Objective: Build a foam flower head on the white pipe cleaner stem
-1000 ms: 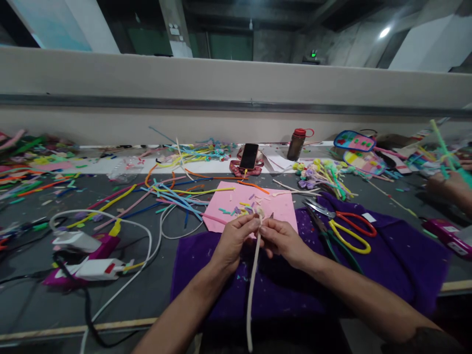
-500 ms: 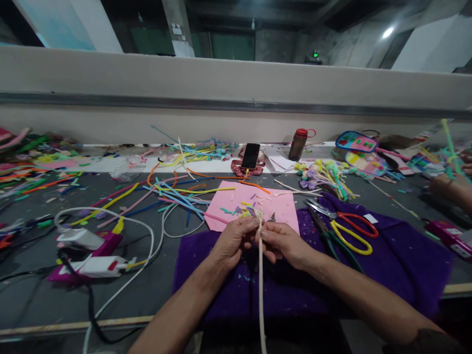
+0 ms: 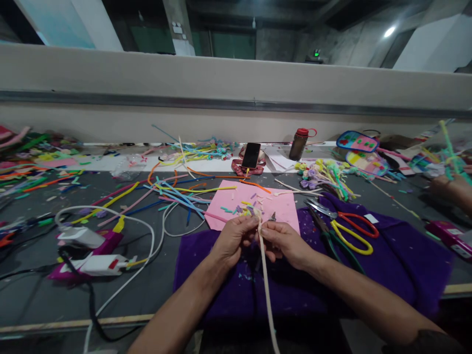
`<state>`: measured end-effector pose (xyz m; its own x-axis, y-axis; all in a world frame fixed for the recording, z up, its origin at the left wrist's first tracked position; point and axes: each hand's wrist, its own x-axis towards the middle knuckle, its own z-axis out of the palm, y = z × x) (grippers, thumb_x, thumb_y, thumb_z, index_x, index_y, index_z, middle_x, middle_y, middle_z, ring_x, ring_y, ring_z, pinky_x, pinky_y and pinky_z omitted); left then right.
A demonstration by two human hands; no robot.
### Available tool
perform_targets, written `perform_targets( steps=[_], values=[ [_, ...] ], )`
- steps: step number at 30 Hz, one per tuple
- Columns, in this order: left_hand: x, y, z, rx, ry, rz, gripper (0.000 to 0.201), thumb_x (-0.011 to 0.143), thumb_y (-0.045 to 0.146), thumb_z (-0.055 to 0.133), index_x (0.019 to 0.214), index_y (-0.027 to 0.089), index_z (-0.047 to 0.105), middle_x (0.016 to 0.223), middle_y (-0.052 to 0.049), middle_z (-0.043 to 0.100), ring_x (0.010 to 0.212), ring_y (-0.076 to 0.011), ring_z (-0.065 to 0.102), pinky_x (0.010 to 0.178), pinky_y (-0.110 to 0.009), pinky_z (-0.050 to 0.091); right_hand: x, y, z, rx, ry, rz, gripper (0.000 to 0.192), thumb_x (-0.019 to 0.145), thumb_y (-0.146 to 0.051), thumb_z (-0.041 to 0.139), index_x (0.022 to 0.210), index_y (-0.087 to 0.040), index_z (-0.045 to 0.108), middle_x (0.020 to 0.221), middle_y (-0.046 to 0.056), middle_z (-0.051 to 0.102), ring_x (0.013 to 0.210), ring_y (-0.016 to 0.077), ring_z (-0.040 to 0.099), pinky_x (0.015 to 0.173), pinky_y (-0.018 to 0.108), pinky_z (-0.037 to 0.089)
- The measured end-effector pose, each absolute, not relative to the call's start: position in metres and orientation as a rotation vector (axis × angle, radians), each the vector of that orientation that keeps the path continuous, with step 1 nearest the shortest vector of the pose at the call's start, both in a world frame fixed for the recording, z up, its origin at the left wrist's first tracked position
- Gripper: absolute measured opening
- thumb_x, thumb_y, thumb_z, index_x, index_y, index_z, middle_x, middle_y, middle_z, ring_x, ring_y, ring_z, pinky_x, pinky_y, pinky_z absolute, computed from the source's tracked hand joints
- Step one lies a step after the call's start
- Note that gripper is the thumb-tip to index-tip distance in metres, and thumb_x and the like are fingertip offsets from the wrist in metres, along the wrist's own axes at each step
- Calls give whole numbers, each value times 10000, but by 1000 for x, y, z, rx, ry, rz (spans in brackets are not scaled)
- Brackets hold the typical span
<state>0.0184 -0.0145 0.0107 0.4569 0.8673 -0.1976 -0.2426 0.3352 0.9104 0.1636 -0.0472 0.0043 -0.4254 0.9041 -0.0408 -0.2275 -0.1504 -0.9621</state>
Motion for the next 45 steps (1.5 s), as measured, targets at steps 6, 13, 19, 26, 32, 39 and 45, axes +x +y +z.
perform_targets(
  steps=[6, 13, 19, 26, 32, 39, 45],
  values=[
    [19, -17, 14, 958, 826, 931, 265, 676, 354, 662, 636, 116, 552, 514, 43, 417, 422, -24, 319, 386, -156, 174, 162, -48, 7, -941, -1258, 1613, 262, 787, -384, 564, 697, -144, 513, 556, -30, 560, 346, 35, 455, 331, 160, 215],
    [17, -12, 16, 934, 841, 1075, 290, 666, 367, 668, 596, 128, 519, 484, 55, 394, 411, -28, 295, 376, -166, 156, 161, -51, 9, -959, -1233, 1583, 253, 821, -389, 495, 806, -146, 560, 588, -20, 557, 367, 49, 462, 332, 171, 200],
    [25, -16, 14, 1005, 865, 1105, 278, 651, 352, 688, 584, 122, 550, 458, 56, 434, 391, -25, 316, 381, -166, 210, 159, -49, 3, -984, -1300, 1470, 244, 742, -383, 620, 740, -154, 536, 533, -63, 494, 369, 40, 424, 363, 165, 283],
    [29, -24, 16, 995, 814, 941, 302, 631, 395, 701, 706, 117, 610, 515, 5, 550, 392, -61, 452, 378, -172, 248, 164, -47, 5, -942, -1253, 1573, 314, 721, -432, 632, 662, -133, 556, 577, -18, 588, 360, 33, 429, 374, 167, 311],
    [24, -24, 16, 1041, 808, 877, 298, 682, 416, 653, 739, 125, 619, 466, -2, 540, 388, -66, 463, 363, -166, 187, 164, -48, 7, -915, -1241, 1629, 343, 752, -454, 598, 655, -126, 572, 577, -9, 588, 356, 31, 429, 364, 163, 283],
    [24, -22, 14, 1029, 844, 909, 268, 681, 387, 663, 684, 126, 603, 470, 29, 486, 381, -43, 402, 373, -170, 182, 165, -47, 4, -899, -1246, 1667, 317, 771, -446, 584, 753, -130, 587, 565, -23, 570, 349, 31, 425, 354, 156, 285],
    [24, -21, 15, 1015, 856, 911, 268, 651, 371, 691, 653, 115, 607, 480, 37, 463, 400, -29, 354, 377, -166, 192, 165, -48, 4, -926, -1316, 1591, 307, 770, -433, 583, 694, -136, 574, 546, -32, 555, 355, 33, 411, 354, 161, 304]
  ],
)
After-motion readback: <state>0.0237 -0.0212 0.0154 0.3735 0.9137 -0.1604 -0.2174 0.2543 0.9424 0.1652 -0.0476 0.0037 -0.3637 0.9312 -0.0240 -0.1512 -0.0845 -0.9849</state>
